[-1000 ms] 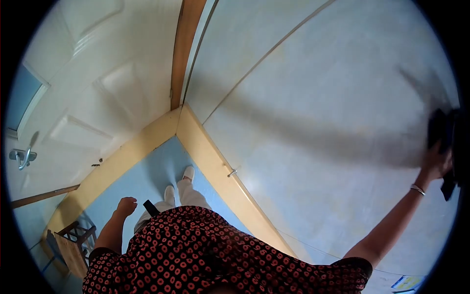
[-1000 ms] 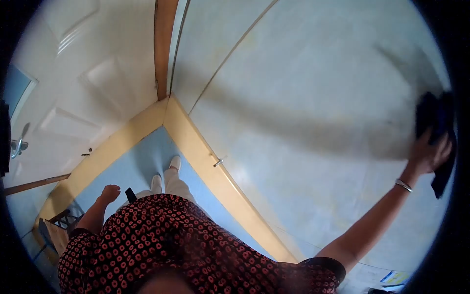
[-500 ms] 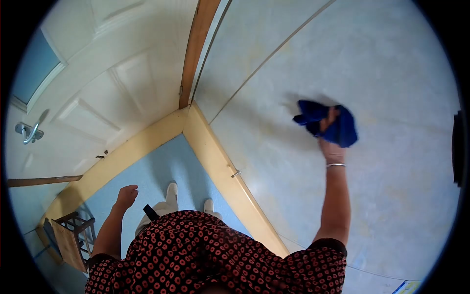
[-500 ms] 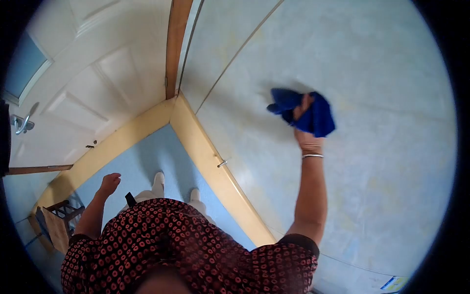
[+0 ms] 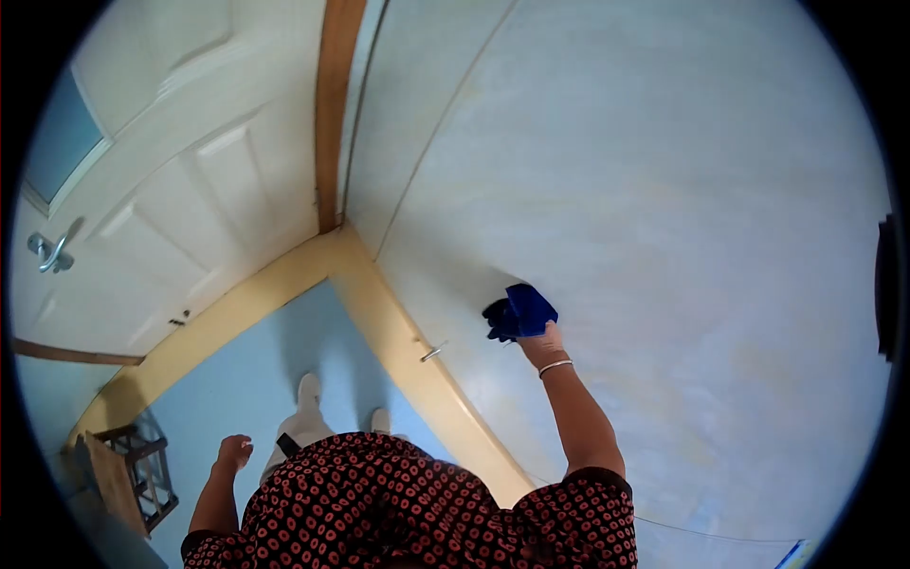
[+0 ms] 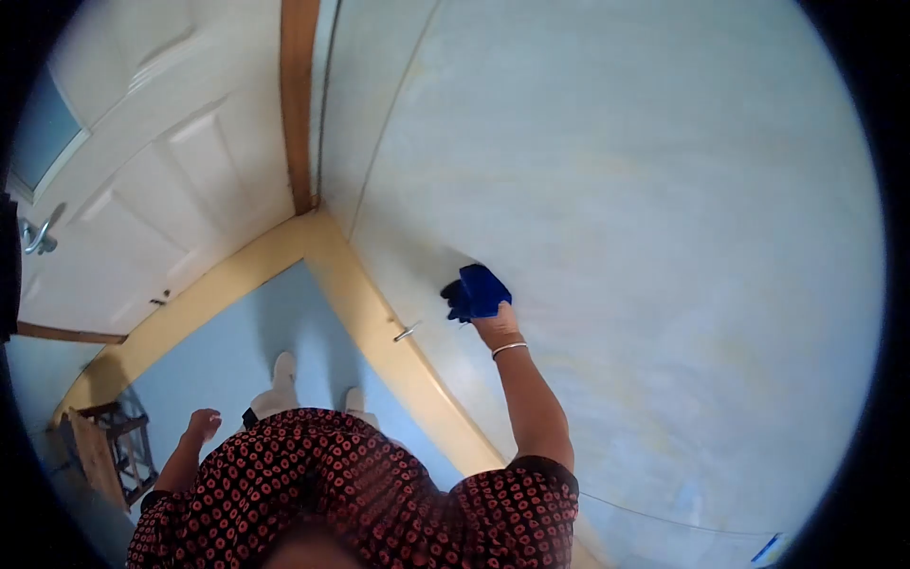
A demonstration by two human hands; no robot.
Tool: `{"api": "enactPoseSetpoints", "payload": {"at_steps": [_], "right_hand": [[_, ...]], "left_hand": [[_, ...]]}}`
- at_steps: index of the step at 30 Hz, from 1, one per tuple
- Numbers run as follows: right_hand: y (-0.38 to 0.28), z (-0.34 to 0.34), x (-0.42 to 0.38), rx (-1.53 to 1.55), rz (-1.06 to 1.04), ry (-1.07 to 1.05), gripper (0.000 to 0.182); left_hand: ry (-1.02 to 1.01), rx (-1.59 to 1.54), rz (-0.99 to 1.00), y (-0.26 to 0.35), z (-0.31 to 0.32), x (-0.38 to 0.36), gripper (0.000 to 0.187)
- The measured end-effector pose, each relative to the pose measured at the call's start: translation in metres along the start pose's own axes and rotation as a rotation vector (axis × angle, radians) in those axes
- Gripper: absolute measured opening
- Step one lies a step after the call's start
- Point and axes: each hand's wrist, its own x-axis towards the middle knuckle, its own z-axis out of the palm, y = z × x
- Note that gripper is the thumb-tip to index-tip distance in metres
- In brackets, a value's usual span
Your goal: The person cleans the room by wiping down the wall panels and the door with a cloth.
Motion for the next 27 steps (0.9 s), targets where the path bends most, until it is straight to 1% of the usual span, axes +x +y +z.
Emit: {"api": "enactPoseSetpoints", "payload": {"at_steps": [1,2,4,5,6,7,8,9,10,11,12,13,14,15,16,17,18,19,20,21,22,23,24,26,27], "right_hand": [[-0.005,-0.014,0.012,-0.212,-0.212,0.234,0.032],[-0.008,-0.036,0.02,-0.213,-0.234,0.359,0.028],[-0.031,-0.11,0.039,-0.284,-0.231,0.503,0.027],[-0.045,-0.152,0.039,-0.309,-0.116,0.468,0.027],[-0.059,-0.193,0.037,-0.358,-0.149,0.59,0.026],[-0.053,-0.244,0.027,-1.065,-0.467,0.589,0.03],[-0.039,-0.289,0.025,-1.241,-0.431,0.69,0.039],[-0.025,-0.327,0.008,-1.23,-0.085,0.719,0.045],[-0.083,-0.361,0.015,-0.937,0.842,0.627,0.043],[-0.029,-0.418,-0.005,-1.111,0.321,1.064,0.042],[-0.036,-0.465,-0.014,-1.331,-0.264,1.196,0.042],[-0.02,-0.518,-0.025,-1.434,-0.168,1.322,0.036],[-0.002,-0.586,-0.037,-1.481,-0.073,1.353,0.033],[-0.012,-0.591,-0.031,-1.515,-0.004,1.585,0.037],[0.012,-0.656,-0.046,-1.483,0.35,1.549,0.044],[-0.002,-0.648,-0.053,-1.451,0.494,1.586,0.046],[-0.024,-0.628,-0.03,-1.412,0.633,1.609,0.048],[-0.028,-0.62,-0.006,-1.519,0.512,1.599,0.046],[-0.029,-0.612,0.015,-1.628,0.384,1.583,0.045],[-0.033,-0.591,0.037,-1.605,0.126,1.453,0.043],[-0.043,-0.56,0.058,-1.566,-0.124,1.315,0.042],[-0.057,-0.512,0.079,-1.527,-0.301,1.231,0.04],[-0.069,-0.467,0.095,-1.393,-0.331,1.095,0.04],[-0.069,-0.374,0.117,-1.186,-0.371,0.976,0.043],[-0.061,-0.335,0.124,-1.157,-0.41,0.865,0.048]], "left_hand": [[0.0,0.024,0.035,0.011,0.005,0.012,0.029],[0.015,0.043,0.083,0.012,0.014,0.031,0.029],[-0.013,0.08,0.144,0.04,0.012,0.053,0.029],[0.013,0.169,0.246,0.045,0.01,0.063,0.029],[0.043,0.164,0.304,0.069,-0.001,0.066,0.028],[0.07,0.243,0.404,0.073,0.004,0.084,0.027],[0.116,0.313,0.506,0.092,0.012,0.111,0.026],[0.127,0.305,0.518,0.117,0.008,0.115,0.026],[0.164,0.14,0.546,0.149,-0.001,0.11,0.026],[0.202,-0.026,0.572,0.174,-0.007,0.106,0.027],[0.2,-0.026,0.576,0.183,-0.009,0.1,0.027],[0.217,-0.054,0.6,0.197,-0.008,0.099,0.025],[0.247,-0.09,0.625,0.209,-0.008,0.102,0.025],[0.233,0.036,0.638,0.21,-0.005,0.111,0.024],[0.218,0.162,0.649,0.204,0.004,0.12,0.023],[0.25,0.195,0.715,0.187,0.026,0.114,0.022],[0.236,0.173,0.725,0.174,0.032,0.112,0.022],[0.12,0.403,0.674,0.143,0.043,0.123,0.023],[0.066,0.402,0.582,0.125,0.05,0.115,0.027],[-0.025,0.47,0.504,0.116,0.047,0.107,0.032],[-0.106,0.596,0.484,0.084,0.064,0.124,0.032],[-0.191,0.724,0.462,0.057,0.076,0.14,0.032],[-0.185,0.724,0.465,0.055,0.073,0.139,0.032],[-0.168,0.337,0.11,0.057,0.057,0.107,0.033],[-0.161,0.27,0.015,0.088,0.033,0.083,0.033]]}}
